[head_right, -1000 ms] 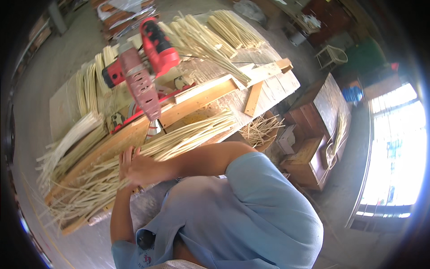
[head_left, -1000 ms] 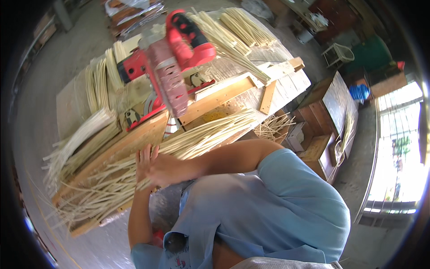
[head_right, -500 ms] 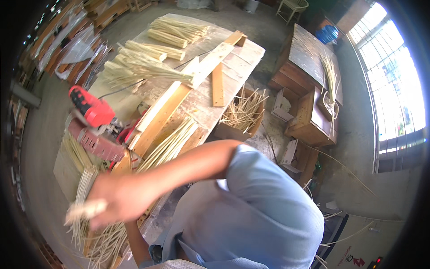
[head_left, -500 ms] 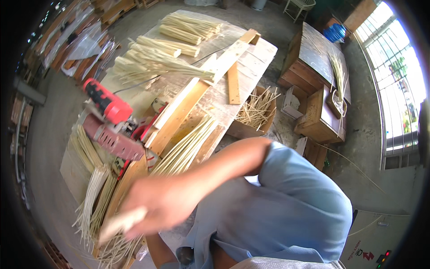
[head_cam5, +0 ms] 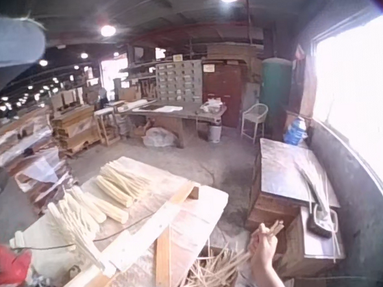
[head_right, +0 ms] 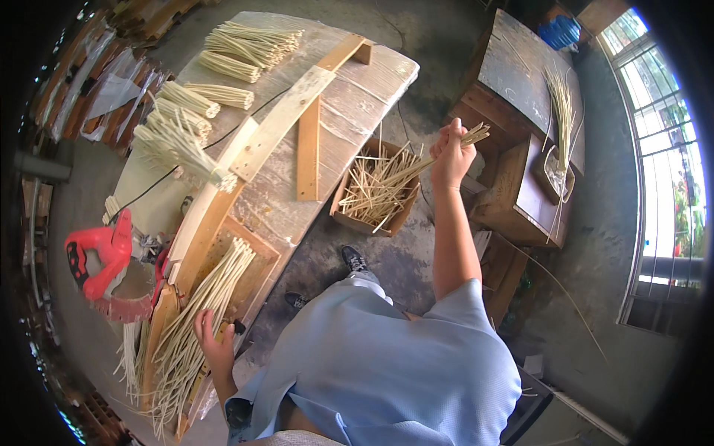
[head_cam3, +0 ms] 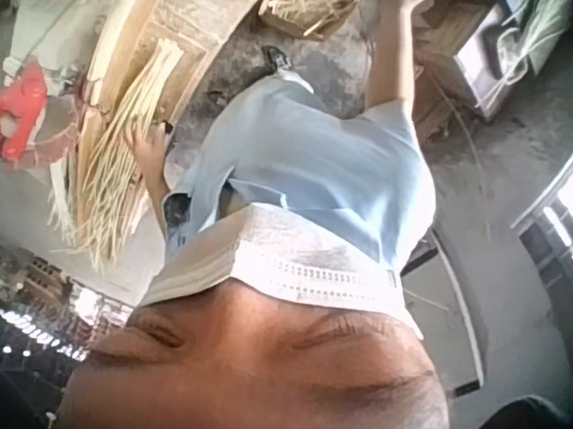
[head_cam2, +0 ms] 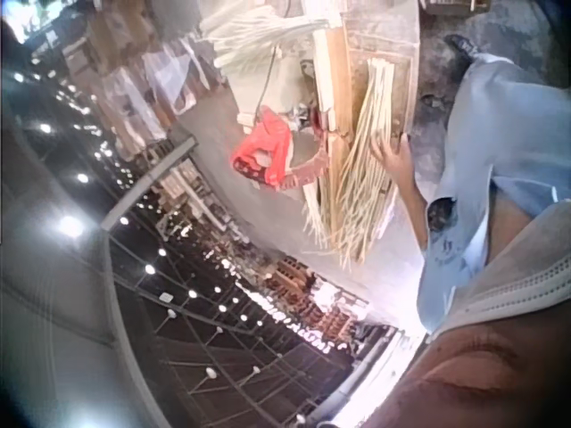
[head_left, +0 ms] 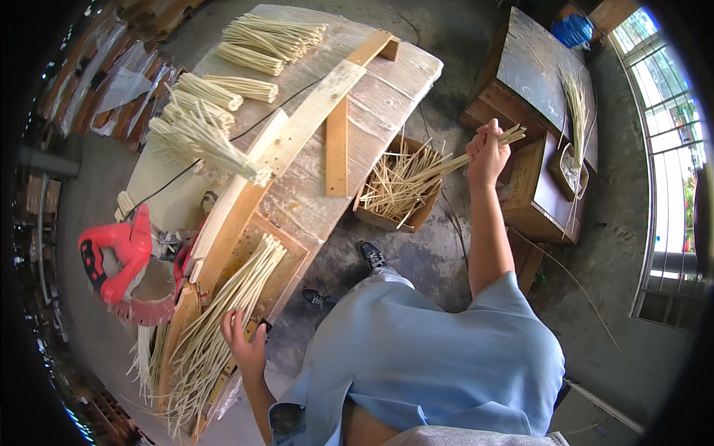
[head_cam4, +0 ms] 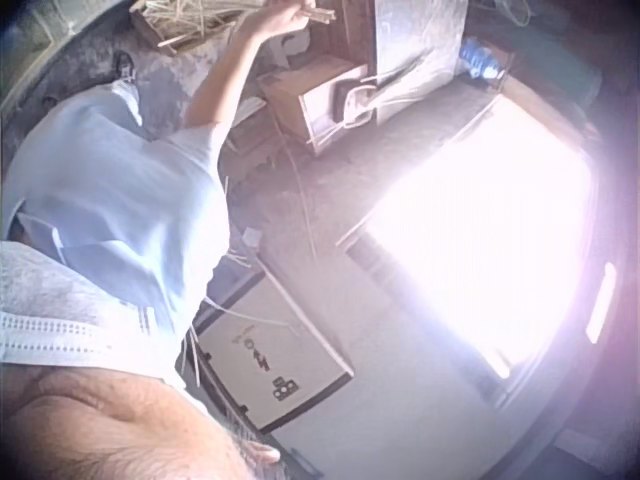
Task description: The person gathers bamboo sticks on a workbench, aligns them into bundles, and secures them with rubber bands. The person occasionally retrieves rubber bands from a cabinet and places completed bundles on the table.
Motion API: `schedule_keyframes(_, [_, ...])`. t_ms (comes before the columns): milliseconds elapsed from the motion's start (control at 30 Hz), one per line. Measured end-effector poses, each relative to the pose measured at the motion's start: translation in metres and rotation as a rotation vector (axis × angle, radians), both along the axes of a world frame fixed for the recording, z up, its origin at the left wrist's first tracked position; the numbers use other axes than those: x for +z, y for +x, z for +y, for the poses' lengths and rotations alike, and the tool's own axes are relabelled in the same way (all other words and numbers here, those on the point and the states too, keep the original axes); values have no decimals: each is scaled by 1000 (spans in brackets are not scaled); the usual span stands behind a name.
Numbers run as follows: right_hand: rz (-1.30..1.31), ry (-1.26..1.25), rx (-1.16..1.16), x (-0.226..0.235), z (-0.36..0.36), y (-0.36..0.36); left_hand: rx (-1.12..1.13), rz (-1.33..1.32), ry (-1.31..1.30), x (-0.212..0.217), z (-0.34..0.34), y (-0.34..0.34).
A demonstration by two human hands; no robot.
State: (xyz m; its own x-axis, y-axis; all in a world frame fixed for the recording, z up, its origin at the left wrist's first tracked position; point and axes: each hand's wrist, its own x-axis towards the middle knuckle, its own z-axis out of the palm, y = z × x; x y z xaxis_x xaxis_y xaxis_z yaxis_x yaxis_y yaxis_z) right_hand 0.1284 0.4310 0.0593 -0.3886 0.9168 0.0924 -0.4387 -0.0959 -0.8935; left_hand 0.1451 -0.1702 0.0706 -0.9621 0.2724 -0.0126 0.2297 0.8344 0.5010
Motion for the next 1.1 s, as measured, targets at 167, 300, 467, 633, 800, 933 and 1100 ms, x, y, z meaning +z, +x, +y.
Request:
schedule_keyframes(167, [-41, -118, -88, -66, 52, -3, 57, -95, -9, 16, 46, -4])
schedule_keyframes(300, [-27, -216, -54, -102, 74, -14, 104, -123, -39, 22, 59, 1])
schedule_keyframes(467, [-55, -284, -84, -154, 85, -24, 85, -171, -25, 26, 85, -3])
schedule_keyframes(633, [-56, -552, 193, -100, 62, -20, 141, -140, 82, 21, 94, 4])
schedule_keyframes(800, [198, -193, 879, 1, -44, -50, 71, -71, 125, 19, 112, -17])
schedule_keyframes(933, [360, 763, 1269, 91, -174, -66, 26, -32, 174, 10, 102, -32])
schedule_keyframes(1100, [366, 1420, 1428, 127, -352, -60, 831, -127, -228, -14, 99, -51])
